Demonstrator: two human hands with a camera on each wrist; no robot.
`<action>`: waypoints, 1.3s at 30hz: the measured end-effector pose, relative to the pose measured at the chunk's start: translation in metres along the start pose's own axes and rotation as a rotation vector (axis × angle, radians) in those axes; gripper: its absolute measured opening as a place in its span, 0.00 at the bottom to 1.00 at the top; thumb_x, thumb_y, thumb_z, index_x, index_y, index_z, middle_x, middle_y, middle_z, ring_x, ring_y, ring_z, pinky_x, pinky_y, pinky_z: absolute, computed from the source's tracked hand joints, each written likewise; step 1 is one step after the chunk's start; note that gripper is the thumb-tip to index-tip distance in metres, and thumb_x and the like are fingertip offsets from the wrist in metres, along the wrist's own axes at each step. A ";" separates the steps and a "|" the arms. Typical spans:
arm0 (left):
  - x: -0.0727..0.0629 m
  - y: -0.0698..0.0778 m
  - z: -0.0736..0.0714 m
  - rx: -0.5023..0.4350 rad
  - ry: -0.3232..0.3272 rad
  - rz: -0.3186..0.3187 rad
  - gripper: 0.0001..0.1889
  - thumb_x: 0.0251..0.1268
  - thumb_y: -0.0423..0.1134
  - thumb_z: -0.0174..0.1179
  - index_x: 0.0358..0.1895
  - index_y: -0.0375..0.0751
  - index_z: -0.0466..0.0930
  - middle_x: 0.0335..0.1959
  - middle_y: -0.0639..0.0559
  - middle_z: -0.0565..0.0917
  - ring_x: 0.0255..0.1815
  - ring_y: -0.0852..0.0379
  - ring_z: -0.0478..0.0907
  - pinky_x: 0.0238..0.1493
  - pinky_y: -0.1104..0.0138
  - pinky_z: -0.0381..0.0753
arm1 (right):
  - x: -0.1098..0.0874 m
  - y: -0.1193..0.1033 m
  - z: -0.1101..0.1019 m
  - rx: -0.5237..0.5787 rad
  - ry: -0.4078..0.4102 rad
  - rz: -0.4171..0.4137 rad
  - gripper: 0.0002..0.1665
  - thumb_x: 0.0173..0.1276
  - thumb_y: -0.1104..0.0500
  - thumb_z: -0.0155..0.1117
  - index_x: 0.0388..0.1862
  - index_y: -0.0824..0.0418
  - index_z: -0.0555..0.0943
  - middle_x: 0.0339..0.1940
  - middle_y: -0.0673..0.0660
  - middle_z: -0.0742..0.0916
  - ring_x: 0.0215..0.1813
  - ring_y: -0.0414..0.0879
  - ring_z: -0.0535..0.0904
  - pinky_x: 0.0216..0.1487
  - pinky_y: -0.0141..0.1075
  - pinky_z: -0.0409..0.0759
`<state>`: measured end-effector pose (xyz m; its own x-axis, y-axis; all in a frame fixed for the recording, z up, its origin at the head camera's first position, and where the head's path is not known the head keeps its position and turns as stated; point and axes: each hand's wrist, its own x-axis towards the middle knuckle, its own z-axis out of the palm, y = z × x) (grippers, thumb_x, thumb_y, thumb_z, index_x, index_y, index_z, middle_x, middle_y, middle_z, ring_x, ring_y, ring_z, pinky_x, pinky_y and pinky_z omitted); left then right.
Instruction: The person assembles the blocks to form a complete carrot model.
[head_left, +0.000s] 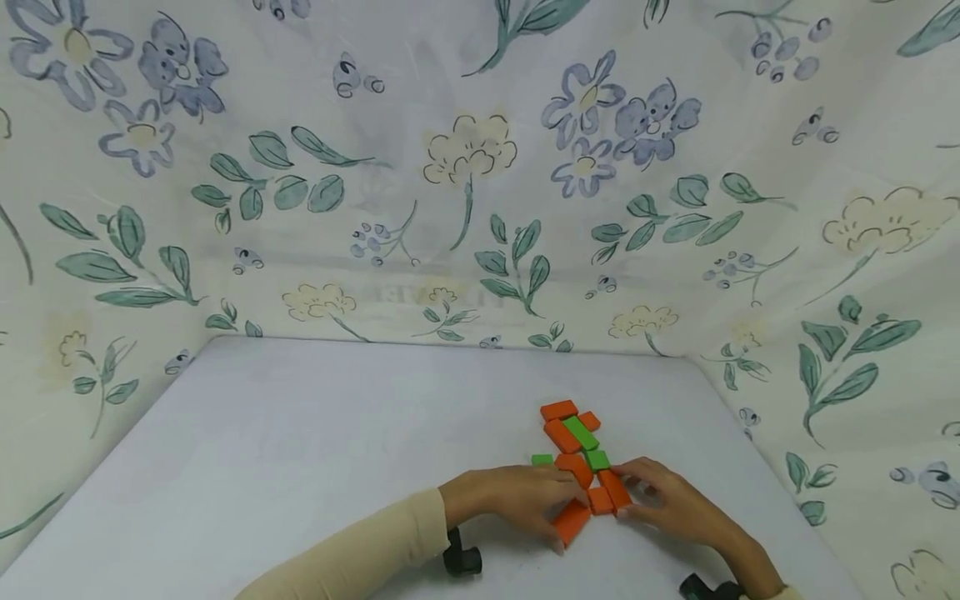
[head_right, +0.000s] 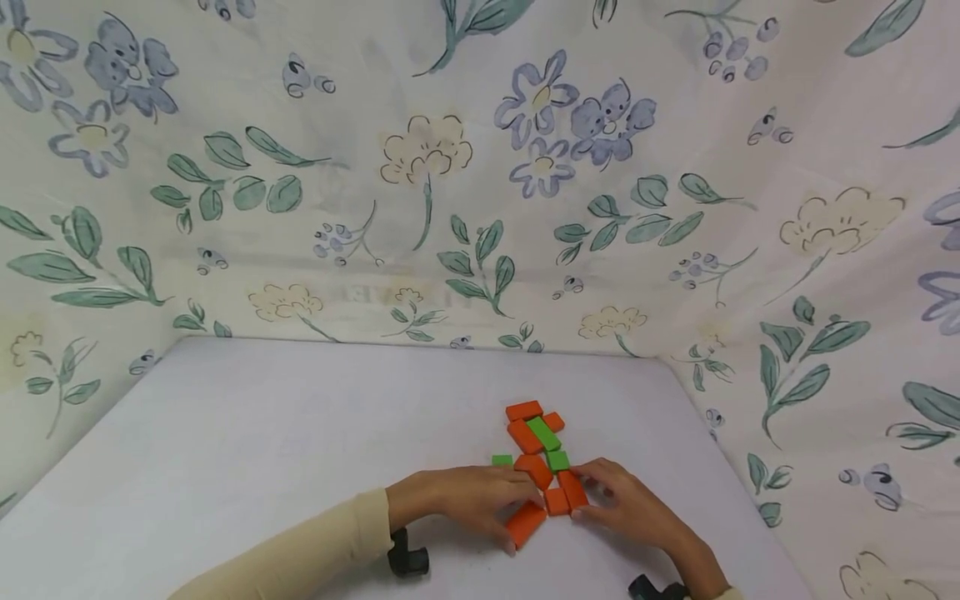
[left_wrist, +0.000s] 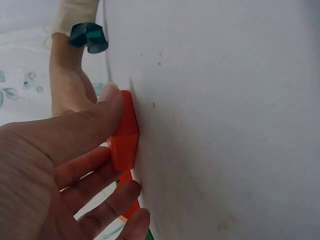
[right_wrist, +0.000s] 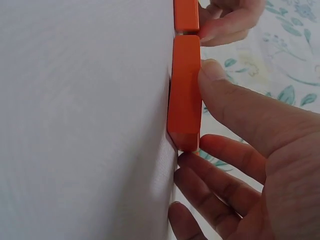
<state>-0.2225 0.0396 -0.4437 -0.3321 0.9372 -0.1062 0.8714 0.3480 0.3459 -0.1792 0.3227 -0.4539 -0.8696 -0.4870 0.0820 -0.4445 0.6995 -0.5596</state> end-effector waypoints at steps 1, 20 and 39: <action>-0.001 0.000 0.001 -0.002 -0.003 -0.008 0.34 0.62 0.58 0.67 0.69 0.53 0.70 0.68 0.61 0.73 0.69 0.66 0.69 0.70 0.73 0.68 | 0.001 0.000 0.001 0.007 -0.004 0.004 0.34 0.62 0.44 0.72 0.63 0.59 0.78 0.55 0.52 0.84 0.49 0.39 0.78 0.50 0.32 0.81; -0.018 -0.009 0.003 -0.057 0.041 -0.074 0.34 0.62 0.61 0.65 0.68 0.51 0.69 0.63 0.61 0.73 0.61 0.69 0.69 0.65 0.75 0.71 | 0.003 -0.003 0.005 0.001 -0.014 -0.030 0.39 0.62 0.44 0.72 0.66 0.63 0.76 0.54 0.53 0.84 0.48 0.37 0.78 0.49 0.32 0.81; -0.145 -0.072 -0.056 -0.252 0.381 -0.451 0.32 0.60 0.51 0.70 0.64 0.46 0.71 0.60 0.54 0.75 0.57 0.53 0.74 0.57 0.60 0.79 | -0.002 0.003 -0.001 -0.017 0.002 -0.017 0.42 0.60 0.42 0.73 0.67 0.63 0.75 0.56 0.55 0.83 0.49 0.37 0.77 0.50 0.31 0.81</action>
<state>-0.2572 -0.1228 -0.4005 -0.7918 0.6100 0.0301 0.5195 0.6468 0.5584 -0.1786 0.3259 -0.4549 -0.8623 -0.4978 0.0932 -0.4629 0.7000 -0.5438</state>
